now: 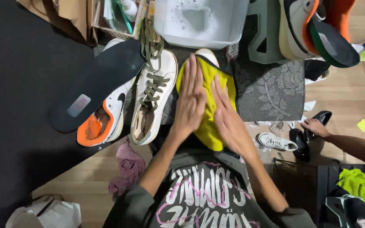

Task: The person scrubs a white sneaker with a pink brush dipped in soapy water, then wipes the shoe with a yellow cloth. The person repeatedly scrubs and wipes different parts of the shoe, including the sole and upper, while holding it in their left hand.

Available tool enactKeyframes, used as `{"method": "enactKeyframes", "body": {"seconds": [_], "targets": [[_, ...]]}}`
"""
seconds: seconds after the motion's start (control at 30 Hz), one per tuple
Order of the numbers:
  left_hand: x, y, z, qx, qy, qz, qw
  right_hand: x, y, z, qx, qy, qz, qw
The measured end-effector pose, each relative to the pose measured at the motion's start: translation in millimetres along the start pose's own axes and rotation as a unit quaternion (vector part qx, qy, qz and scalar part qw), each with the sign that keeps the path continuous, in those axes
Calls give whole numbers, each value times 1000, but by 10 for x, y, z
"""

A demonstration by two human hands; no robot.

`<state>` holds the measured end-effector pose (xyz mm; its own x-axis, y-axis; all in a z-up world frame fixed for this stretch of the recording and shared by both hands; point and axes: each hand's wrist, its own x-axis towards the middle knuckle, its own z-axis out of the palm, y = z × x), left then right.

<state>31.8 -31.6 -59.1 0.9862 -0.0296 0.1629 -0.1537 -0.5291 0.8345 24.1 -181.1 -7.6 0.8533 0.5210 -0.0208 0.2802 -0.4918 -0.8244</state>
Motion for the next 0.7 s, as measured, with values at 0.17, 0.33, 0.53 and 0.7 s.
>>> {"method": "enactKeyframes", "body": {"seconds": [0.17,0.33,0.53,0.7], "targets": [[39,46,1,2,29,21,999,4,32,1,9,-32,17,999],[-390,179,-24,44,-14,27,999,405,85,-90,-66,-3,-51,997],[36,-93,4,54,22,39,998,30,-272,-175,-20,-43,26,999],[180,-54,-67,21,59,26,998,82,-250,-178,-31,-50,34,998]]}}
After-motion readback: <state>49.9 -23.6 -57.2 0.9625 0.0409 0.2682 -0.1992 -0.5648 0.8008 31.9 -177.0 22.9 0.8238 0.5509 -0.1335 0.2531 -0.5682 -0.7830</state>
